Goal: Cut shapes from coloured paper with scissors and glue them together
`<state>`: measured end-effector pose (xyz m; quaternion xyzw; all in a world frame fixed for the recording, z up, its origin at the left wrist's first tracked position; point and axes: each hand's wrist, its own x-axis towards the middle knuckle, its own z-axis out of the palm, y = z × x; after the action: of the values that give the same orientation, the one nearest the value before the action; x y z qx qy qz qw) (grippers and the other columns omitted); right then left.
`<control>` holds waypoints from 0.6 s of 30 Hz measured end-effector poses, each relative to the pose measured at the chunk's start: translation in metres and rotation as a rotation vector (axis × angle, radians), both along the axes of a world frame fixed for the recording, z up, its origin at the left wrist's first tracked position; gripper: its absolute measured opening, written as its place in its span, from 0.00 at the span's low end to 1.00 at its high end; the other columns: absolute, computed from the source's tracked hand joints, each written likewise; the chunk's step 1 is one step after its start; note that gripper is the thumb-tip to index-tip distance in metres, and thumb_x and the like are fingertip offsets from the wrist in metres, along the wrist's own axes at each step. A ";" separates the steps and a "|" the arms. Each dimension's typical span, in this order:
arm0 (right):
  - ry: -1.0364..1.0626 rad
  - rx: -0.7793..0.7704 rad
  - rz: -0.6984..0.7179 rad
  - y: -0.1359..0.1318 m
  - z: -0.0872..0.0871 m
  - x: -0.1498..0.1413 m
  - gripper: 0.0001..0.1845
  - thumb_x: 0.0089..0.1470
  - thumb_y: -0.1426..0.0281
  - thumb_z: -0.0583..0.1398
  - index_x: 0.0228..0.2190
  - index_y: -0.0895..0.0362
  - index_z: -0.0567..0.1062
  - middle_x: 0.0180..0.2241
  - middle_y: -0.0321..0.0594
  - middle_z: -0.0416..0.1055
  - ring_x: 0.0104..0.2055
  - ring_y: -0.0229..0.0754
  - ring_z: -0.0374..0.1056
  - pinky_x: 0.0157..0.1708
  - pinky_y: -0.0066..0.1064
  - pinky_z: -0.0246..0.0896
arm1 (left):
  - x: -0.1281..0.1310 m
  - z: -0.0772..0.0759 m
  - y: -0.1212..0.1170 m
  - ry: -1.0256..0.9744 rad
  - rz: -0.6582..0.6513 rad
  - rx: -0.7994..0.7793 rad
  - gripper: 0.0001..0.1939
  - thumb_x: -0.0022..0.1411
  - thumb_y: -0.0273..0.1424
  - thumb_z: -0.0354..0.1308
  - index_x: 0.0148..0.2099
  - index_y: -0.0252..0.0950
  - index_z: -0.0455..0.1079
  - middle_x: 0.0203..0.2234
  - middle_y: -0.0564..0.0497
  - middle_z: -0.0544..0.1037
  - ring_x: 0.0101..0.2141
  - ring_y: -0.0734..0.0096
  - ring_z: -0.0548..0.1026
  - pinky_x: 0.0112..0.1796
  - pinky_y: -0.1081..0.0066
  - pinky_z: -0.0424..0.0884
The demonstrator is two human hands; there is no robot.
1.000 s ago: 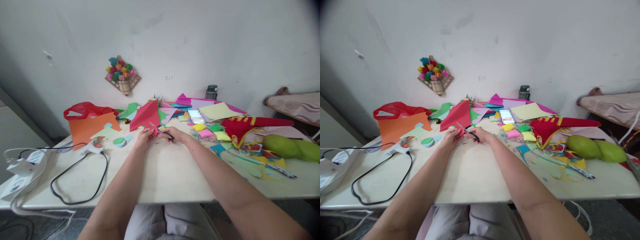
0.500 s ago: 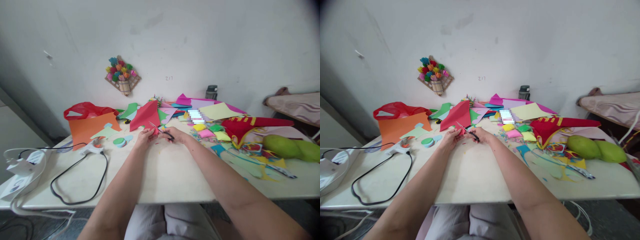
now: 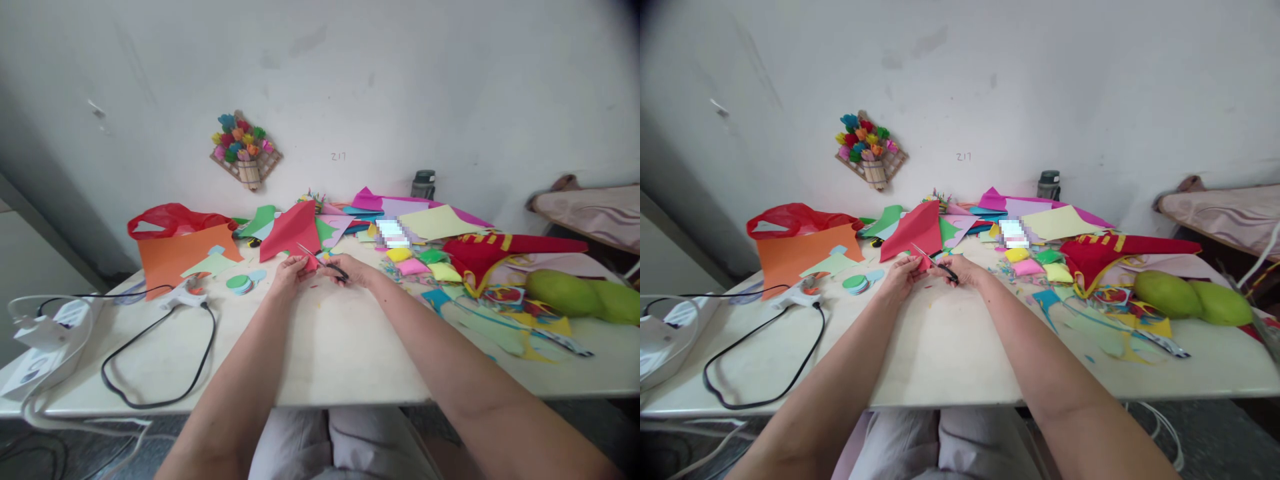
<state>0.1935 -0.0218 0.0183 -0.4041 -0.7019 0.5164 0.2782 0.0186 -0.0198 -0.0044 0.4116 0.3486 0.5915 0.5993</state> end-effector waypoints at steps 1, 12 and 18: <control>0.003 0.006 0.003 0.001 -0.001 0.000 0.15 0.42 0.62 0.63 0.24 0.58 0.65 0.12 0.27 0.60 0.10 0.27 0.52 0.09 0.18 0.45 | 0.000 0.000 0.000 0.001 0.001 0.000 0.08 0.46 0.27 0.63 0.27 0.32 0.66 0.20 0.51 0.75 0.22 0.72 0.74 0.30 0.69 0.72; 0.057 0.014 0.009 0.006 -0.006 -0.002 0.14 0.41 0.64 0.64 0.22 0.59 0.65 0.11 0.27 0.58 0.10 0.27 0.51 0.09 0.19 0.47 | -0.001 -0.001 0.001 -0.004 -0.010 0.009 0.07 0.46 0.28 0.64 0.27 0.32 0.68 0.22 0.50 0.76 0.24 0.71 0.75 0.32 0.69 0.72; 0.051 0.010 -0.014 0.008 -0.008 -0.003 0.14 0.40 0.64 0.65 0.24 0.59 0.66 0.11 0.27 0.59 0.10 0.27 0.52 0.09 0.19 0.49 | -0.002 -0.003 0.003 -0.009 0.008 0.003 0.08 0.45 0.28 0.64 0.27 0.32 0.68 0.22 0.50 0.76 0.24 0.71 0.75 0.33 0.67 0.72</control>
<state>0.1906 -0.0141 0.0108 -0.3944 -0.6942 0.5210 0.3018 0.0169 -0.0168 -0.0074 0.4086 0.3467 0.5962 0.5978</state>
